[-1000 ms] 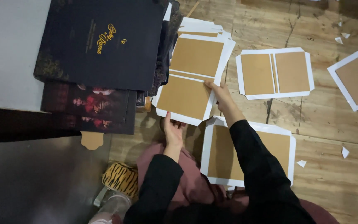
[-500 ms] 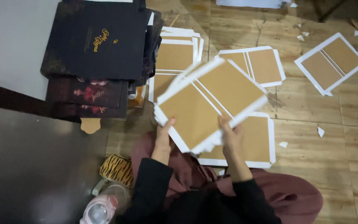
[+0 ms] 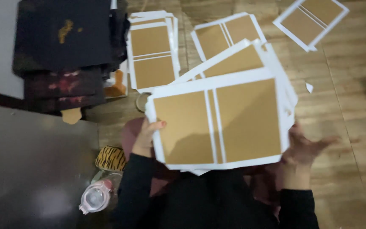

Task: Sorting and stacking printed cardboard components on the floor of a print shop.

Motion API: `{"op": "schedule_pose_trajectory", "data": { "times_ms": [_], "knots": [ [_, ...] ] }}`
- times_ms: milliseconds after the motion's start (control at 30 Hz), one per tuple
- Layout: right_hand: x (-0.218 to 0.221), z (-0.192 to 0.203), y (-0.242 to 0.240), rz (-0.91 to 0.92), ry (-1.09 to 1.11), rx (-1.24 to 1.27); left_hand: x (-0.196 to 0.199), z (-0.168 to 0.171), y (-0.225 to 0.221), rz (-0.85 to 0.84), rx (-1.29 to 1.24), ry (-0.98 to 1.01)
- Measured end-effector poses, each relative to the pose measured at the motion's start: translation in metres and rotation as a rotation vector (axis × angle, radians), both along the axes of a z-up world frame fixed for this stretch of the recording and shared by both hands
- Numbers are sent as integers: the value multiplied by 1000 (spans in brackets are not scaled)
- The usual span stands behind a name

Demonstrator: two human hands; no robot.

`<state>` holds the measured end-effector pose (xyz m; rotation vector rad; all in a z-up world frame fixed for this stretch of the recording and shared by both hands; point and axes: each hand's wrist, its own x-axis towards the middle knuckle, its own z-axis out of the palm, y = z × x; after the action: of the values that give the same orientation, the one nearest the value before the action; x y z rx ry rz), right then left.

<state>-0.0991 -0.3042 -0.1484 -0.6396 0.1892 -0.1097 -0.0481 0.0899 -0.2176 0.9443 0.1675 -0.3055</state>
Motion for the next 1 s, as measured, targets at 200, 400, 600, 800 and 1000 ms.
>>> {"op": "schedule_pose_trajectory", "data": {
  "times_ms": [200,400,600,800,1000],
  "knots": [
    [-14,-135,-59,259,54,-127,-15,-33,33,-48,373,19],
    [19,-86,30,329,527,-1437,-12,-27,15,-119,592,133],
    [33,-118,30,414,552,-1754,-5,-27,5,-3,694,191],
    [27,-72,47,454,578,-1662,-8,0,6,-40,608,242],
    [26,-86,39,427,591,-1610,-8,-20,14,-82,580,221]
  ]
}}
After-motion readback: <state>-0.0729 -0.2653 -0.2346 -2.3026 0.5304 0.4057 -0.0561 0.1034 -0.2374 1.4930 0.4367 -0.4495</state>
